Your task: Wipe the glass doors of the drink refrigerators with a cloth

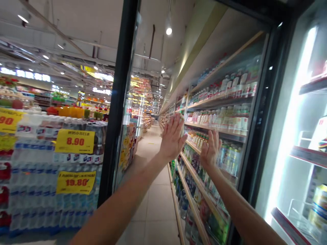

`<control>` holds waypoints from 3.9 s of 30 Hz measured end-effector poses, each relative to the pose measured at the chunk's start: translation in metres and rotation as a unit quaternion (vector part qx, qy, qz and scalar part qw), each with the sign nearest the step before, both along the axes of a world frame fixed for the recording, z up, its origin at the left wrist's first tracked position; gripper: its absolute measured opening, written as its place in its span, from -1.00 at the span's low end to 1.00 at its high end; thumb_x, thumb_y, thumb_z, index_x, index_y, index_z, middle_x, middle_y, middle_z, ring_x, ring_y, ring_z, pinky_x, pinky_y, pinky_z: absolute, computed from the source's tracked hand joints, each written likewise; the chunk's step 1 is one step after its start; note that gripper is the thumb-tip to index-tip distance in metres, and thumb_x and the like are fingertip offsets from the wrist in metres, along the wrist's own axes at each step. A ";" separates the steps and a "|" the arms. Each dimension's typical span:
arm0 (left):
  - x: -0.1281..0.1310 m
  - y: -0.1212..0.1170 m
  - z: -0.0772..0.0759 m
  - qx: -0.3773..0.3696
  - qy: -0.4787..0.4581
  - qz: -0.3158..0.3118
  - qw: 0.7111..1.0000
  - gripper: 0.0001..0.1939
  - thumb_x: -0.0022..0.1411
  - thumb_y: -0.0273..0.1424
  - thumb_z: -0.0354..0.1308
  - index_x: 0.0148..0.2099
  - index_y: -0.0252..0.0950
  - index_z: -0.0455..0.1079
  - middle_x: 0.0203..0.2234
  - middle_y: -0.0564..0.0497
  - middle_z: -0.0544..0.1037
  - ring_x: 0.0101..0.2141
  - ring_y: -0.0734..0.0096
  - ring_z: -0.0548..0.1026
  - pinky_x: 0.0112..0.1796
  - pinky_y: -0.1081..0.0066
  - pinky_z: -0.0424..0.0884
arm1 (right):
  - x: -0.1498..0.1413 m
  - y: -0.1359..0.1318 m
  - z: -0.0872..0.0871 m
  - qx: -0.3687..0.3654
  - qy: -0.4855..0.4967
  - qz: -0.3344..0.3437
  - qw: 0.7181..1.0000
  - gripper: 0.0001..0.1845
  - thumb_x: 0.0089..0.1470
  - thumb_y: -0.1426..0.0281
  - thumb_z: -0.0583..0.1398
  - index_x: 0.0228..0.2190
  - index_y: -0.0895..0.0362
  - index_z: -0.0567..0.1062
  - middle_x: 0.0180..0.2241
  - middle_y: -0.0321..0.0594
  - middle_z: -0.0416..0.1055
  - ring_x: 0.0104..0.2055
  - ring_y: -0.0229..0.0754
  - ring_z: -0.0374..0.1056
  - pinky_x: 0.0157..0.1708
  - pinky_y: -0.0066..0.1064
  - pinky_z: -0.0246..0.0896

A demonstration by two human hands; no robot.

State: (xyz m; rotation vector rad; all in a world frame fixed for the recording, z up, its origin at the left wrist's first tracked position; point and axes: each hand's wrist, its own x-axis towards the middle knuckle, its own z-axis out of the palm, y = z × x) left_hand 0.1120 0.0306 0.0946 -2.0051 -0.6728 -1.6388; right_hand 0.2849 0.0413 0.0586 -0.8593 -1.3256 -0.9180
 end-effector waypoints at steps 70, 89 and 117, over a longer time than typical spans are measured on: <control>-0.027 0.002 -0.049 0.067 0.014 0.219 0.973 -0.41 0.26 -0.35 -0.12 0.28 -0.18 -0.22 0.21 -0.07 0.02 0.21 0.23 -0.03 0.16 0.03 -0.18 | 0.060 0.009 0.001 -0.058 0.132 -0.105 0.984 -0.45 0.11 0.41 -0.11 0.15 0.17 0.10 0.22 0.02 -0.05 0.29 -0.03 -0.23 0.14 0.05 -0.16; -0.030 0.006 -0.053 0.083 0.029 0.217 0.972 -0.46 0.25 -0.38 -0.12 0.26 -0.18 -0.10 0.19 -0.07 0.09 0.20 0.26 0.02 0.16 0.05 -0.13 | 0.047 0.010 -0.065 -0.056 -0.052 -0.087 0.993 -0.47 0.08 0.40 -0.04 0.11 0.03 0.17 0.17 -0.13 0.11 0.27 -0.06 -0.16 0.18 0.04 -0.22; -0.032 -0.006 -0.062 0.093 0.049 0.247 0.963 -0.40 0.24 -0.43 -0.09 0.28 -0.23 -0.20 0.19 -0.07 0.09 0.21 0.31 -0.02 0.18 0.15 -0.15 | 0.034 0.009 -0.067 -0.025 -0.013 -0.091 0.995 -0.46 0.11 0.42 -0.06 0.14 0.07 0.11 0.17 -0.08 0.09 0.27 -0.03 -0.16 0.17 0.06 -0.24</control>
